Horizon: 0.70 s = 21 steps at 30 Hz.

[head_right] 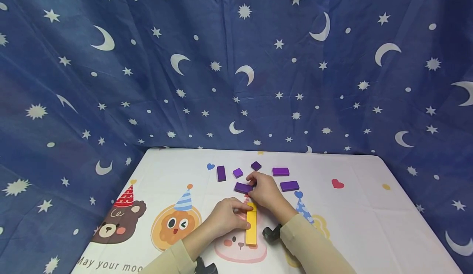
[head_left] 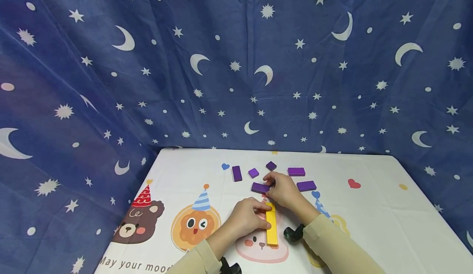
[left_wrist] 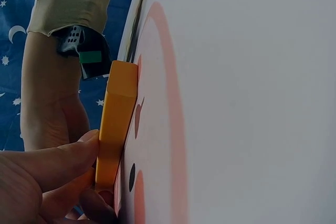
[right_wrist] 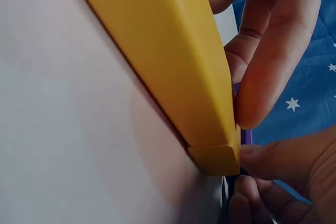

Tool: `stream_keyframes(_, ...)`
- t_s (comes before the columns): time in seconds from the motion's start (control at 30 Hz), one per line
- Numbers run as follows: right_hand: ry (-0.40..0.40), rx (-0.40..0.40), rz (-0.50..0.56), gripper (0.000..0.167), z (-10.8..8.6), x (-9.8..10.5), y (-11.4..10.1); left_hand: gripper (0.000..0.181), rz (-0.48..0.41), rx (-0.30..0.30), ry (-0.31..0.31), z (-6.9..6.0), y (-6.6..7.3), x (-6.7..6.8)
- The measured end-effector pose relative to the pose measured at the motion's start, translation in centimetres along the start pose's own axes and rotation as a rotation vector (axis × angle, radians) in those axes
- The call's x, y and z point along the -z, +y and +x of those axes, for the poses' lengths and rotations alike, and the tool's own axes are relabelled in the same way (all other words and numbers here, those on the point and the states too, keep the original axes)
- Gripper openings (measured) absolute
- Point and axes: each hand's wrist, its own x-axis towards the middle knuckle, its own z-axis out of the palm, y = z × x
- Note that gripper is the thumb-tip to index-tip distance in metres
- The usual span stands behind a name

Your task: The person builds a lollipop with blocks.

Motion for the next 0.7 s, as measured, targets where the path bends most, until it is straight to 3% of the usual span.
stream_keyframes(0.3,-0.020,0.042,0.031,0.039,-0.03,0.16,0.21,0.045,-0.009,0.001,0.003,-0.02,0.01,-0.02)
stream_keyframes(0.7,-0.069,0.033,0.104,0.039,-0.06,0.88,0.77,0.046,0.006,0.014,0.000,0.06,-0.06,-0.10)
